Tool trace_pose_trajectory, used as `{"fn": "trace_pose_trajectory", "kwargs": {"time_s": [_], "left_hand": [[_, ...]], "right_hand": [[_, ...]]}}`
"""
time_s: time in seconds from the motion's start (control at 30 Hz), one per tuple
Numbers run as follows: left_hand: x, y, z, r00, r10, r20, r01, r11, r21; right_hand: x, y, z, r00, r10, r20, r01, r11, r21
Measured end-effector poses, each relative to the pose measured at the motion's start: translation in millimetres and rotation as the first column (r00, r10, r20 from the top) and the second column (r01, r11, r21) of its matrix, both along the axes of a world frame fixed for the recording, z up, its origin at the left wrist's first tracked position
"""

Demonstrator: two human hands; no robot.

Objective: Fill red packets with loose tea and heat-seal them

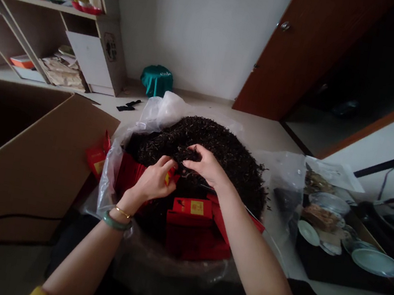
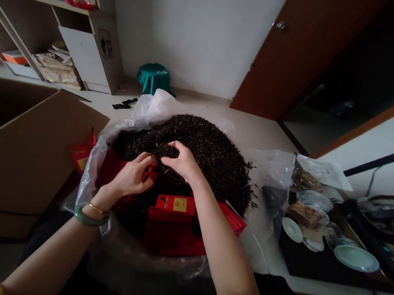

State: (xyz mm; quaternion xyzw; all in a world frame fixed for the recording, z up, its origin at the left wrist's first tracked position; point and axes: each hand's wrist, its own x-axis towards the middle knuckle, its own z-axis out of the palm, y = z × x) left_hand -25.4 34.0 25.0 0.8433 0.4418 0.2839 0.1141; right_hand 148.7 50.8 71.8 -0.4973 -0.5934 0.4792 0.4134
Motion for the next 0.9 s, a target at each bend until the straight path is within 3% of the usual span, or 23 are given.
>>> {"fn": "trace_pose_trajectory", "kwargs": {"time_s": [0.13,0.27,0.5,0.63,0.9], "left_hand": [[-5,1,3.2,0.999,-0.039,0.018,0.04,0.999,-0.019],[-4,3,0.0,0.997,-0.045,0.065,0.046,0.999,-0.009],[-8,3,3.2,0.991,-0.129,0.044,0.13,0.991,-0.017],[-8,4,1.2,0.997,-0.052,0.063,0.051,0.998,0.023],[-9,7,-2.3,0.986,-0.031,0.162,0.023,0.998,0.052]], "right_hand": [[0,0,-4.0,0.986,-0.005,0.167,-0.012,0.995,0.101],[-2,-3,-0.5,0.982,0.0,0.189,-0.019,0.995,0.101],[-4,-5,5.9,0.991,-0.016,-0.132,-0.002,0.991,-0.134],[-7,-6,2.5,0.976,-0.002,-0.217,-0.04,0.981,-0.189],[-15,-1,-9.7,0.999,-0.037,0.01,0.037,0.998,-0.043]]}}
